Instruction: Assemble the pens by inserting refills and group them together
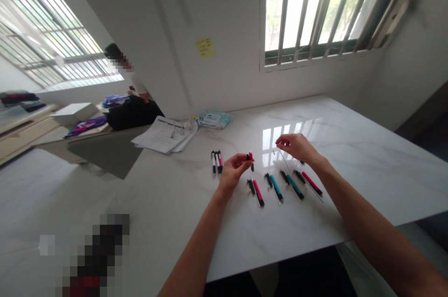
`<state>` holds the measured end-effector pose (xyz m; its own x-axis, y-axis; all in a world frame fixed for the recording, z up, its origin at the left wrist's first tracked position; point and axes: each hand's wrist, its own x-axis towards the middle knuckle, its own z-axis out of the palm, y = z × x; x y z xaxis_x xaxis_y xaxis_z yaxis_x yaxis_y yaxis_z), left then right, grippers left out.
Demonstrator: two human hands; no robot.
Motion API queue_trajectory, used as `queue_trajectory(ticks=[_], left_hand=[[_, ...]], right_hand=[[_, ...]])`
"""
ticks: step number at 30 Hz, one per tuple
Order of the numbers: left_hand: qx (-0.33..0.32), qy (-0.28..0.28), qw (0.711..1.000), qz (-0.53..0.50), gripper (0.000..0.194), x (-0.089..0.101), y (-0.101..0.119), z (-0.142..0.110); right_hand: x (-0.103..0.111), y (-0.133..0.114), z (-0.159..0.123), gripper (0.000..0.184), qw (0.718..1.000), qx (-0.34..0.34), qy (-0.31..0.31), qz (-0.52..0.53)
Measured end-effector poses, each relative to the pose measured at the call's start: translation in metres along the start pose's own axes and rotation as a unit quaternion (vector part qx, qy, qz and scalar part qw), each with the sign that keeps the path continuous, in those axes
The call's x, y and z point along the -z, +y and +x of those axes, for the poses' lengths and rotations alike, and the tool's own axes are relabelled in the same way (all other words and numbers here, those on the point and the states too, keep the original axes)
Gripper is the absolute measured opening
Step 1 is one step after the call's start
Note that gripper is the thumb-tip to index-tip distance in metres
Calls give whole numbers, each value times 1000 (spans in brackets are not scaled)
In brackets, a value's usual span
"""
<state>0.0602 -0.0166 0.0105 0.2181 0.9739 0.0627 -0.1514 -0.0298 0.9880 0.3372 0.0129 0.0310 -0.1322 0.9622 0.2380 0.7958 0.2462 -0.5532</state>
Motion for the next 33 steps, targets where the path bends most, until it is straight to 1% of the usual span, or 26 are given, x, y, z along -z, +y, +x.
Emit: queue_trajectory(ticks=[4, 6, 9, 11, 16, 19, 22, 26, 29, 31, 33], left_hand=[[-20, 9, 999, -36, 29, 1, 0, 0], [-21, 13, 999, -39, 29, 2, 0, 0], [-18, 17, 999, -32, 30, 1, 0, 0], [-13, 16, 999, -24, 30, 0, 0, 0], [-6, 12, 1000, 6, 32, -1, 2, 0], [-6, 9, 1000, 16, 32, -2, 2, 0], [-9, 10, 1000, 20, 31, -2, 0, 1], [-11, 15, 999, 39, 31, 0, -3, 2], [-11, 24, 998, 57, 32, 1, -4, 3], [-11, 32, 998, 62, 32, 1, -4, 3], [-4, 31, 997, 65, 33, 1, -5, 3]], right_hand=[[0, 2, -4, 14, 986, -80, -88, -117], [-5, 3, -5, 18, 979, -88, -111, -150], [-17, 4, -5, 24, 974, -85, -128, -167], [-25, 4, -5, 28, 975, -85, -124, -165], [-39, 2, -1, 34, 980, -88, -75, -163], [-42, 1, 0, 33, 979, -100, -68, -166], [-40, -1, 1, 28, 979, -99, -67, -163], [-28, -1, 1, 14, 982, -119, -55, -134], [-17, 0, 2, 11, 987, -128, -47, -81], [-10, -2, 2, 12, 994, -106, -28, -5], [-6, -7, 3, 16, 990, -64, 4, 124]])
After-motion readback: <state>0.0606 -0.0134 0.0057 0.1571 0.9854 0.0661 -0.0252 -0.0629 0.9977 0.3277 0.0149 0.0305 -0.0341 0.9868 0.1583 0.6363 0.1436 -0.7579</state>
